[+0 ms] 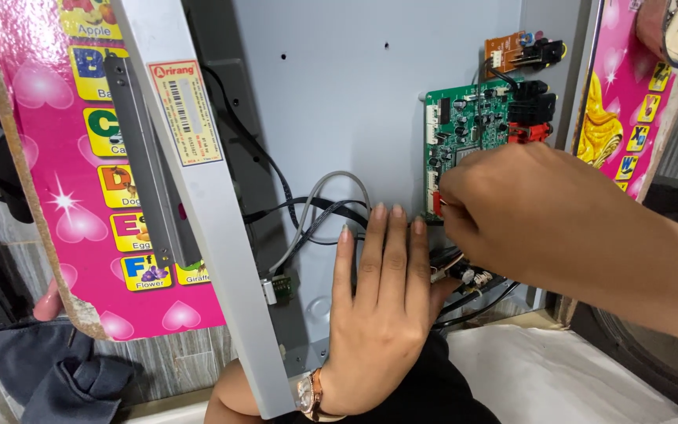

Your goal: Repairing an electronic device by connecting wires and securing circuit boards

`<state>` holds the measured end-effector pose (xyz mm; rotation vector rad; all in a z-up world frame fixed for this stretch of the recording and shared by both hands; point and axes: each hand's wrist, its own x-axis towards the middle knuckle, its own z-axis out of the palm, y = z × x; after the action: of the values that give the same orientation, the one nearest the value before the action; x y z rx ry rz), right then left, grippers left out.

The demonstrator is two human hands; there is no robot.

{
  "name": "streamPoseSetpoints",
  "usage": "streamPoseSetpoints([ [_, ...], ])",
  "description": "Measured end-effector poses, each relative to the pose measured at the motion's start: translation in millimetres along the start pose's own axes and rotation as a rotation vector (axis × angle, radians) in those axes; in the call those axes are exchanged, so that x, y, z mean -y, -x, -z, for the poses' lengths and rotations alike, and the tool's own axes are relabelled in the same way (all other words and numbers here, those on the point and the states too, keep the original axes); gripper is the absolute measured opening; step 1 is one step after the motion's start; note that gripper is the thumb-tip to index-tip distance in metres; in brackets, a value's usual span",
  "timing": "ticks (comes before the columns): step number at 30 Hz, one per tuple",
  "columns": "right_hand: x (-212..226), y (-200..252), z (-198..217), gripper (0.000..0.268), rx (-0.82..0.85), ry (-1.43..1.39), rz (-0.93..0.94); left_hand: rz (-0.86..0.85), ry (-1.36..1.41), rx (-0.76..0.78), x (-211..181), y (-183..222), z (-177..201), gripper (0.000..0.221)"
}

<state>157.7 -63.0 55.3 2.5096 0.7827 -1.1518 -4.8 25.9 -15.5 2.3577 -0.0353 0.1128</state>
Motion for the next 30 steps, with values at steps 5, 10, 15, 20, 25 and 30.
streamPoseSetpoints([
  [5,-0.5,-7.7,6.6,0.02,0.121,-0.026,-0.095,-0.003,-0.008,0.001,0.7,-0.5,0.8,0.055],
  [10,0.4,-4.3,4.3,0.018,0.086,-0.08,-0.073,-0.008,-0.023,-0.009,2.1,-1.4,1.5,0.051],
  [15,1.2,-10.0,11.0,0.017,0.179,-0.018,-0.078,-0.006,-0.019,0.011,2.5,-0.7,1.4,0.054],
  [20,-17.3,5.6,-1.9,0.013,-0.047,-0.035,0.039,-0.009,-0.002,-0.002,4.6,-0.4,-0.1,0.052],
  [25,-19.0,25.5,-12.4,0.027,-0.323,-0.187,0.145,-0.011,-0.023,-0.009,3.3,0.1,-0.2,0.051],
  [30,-27.3,32.6,-27.0,0.036,-0.498,0.074,0.41,-0.014,-0.011,-0.013,2.6,0.3,1.1,0.053],
])
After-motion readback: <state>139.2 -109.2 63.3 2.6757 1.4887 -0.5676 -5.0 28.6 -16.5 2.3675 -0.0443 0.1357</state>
